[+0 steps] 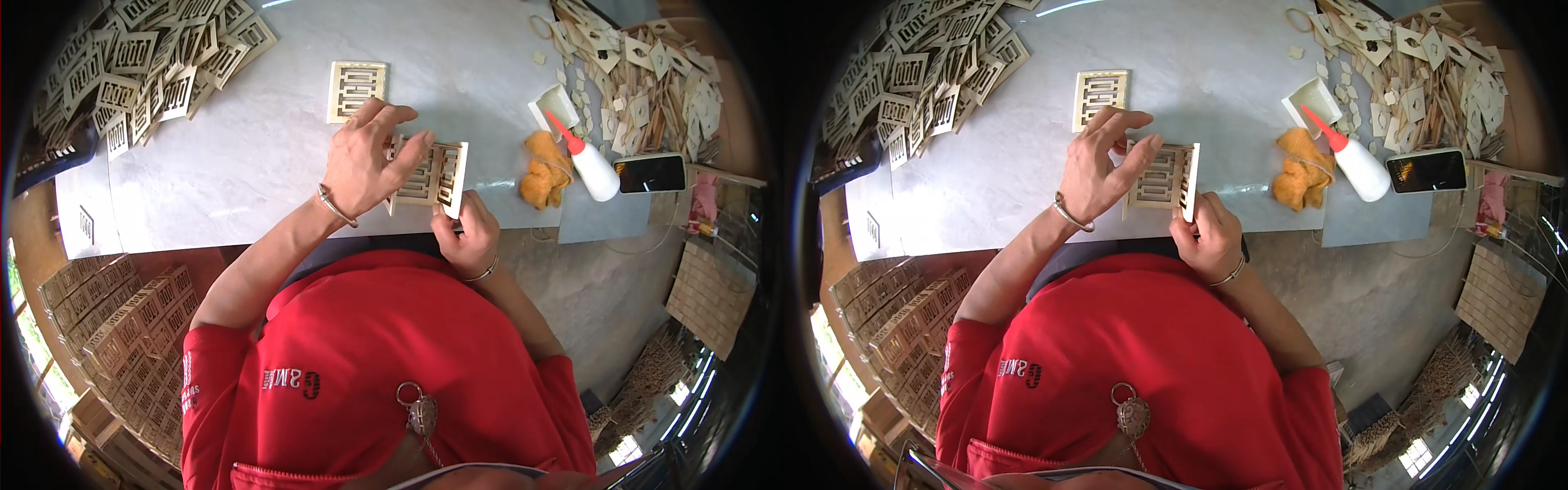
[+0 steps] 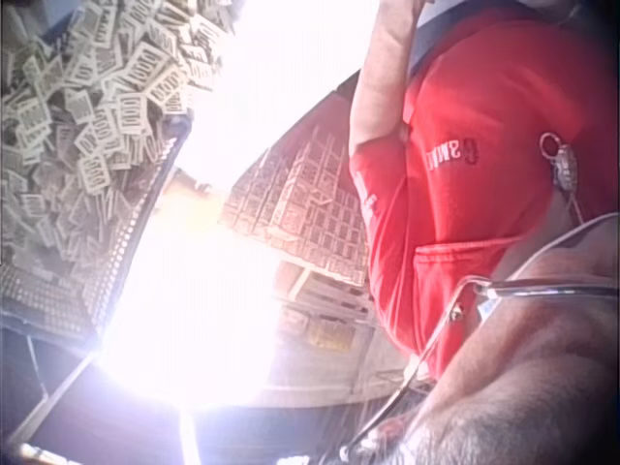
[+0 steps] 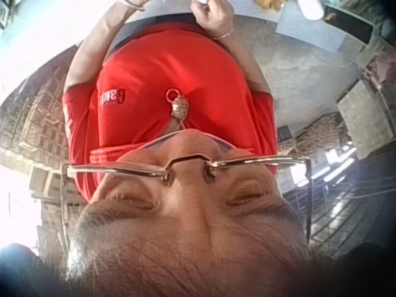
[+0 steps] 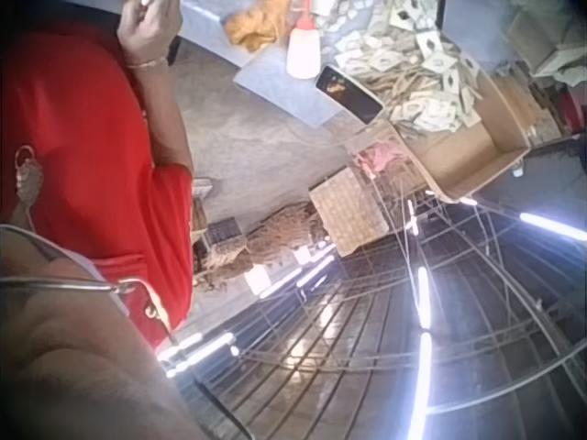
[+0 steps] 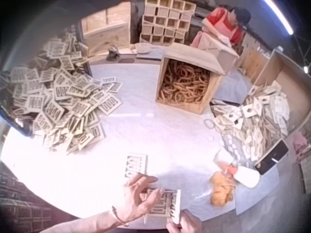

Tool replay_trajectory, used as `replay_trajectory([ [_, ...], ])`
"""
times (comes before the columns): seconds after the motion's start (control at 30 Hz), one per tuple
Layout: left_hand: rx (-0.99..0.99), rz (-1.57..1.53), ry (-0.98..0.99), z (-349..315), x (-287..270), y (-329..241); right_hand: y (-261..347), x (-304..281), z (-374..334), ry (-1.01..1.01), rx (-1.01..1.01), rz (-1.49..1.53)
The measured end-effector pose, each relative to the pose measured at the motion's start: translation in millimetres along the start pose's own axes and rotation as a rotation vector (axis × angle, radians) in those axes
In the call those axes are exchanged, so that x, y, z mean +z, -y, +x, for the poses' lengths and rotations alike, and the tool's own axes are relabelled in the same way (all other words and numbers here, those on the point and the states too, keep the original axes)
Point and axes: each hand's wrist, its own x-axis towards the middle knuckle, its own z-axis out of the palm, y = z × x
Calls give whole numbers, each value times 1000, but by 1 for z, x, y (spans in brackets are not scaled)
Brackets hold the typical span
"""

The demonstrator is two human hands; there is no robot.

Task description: Assembling and gluing small laser-cut wooden boxes.

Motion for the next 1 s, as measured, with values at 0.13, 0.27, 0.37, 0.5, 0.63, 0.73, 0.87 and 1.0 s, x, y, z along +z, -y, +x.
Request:
replay_trajectory([
  [0.13,13,11,4,0,-1,1,-2,-1,0,-23,-10,30],
  [0.27,-7,17,9,0,1,3,-3,1,0,-56,-71,-7],
  [0.37,-18,-1,6,0,1,3,-3,1,-3,-60,-18,-16],
  [0.5,-23,-8,10,0,1,5,-1,0,-4,-48,35,-18],
  [0.63,-15,-16,0,0,2,7,0,0,-6,-38,83,-6],
  [0.73,-13,-30,2,-1,2,7,-1,1,-5,-49,65,-16],
  [0.87,-18,-35,6,-1,2,7,-1,1,-3,-51,-24,-43],
  [1.0,-16,-41,2,-1,3,8,-2,2,-3,-50,-40,-54],
])
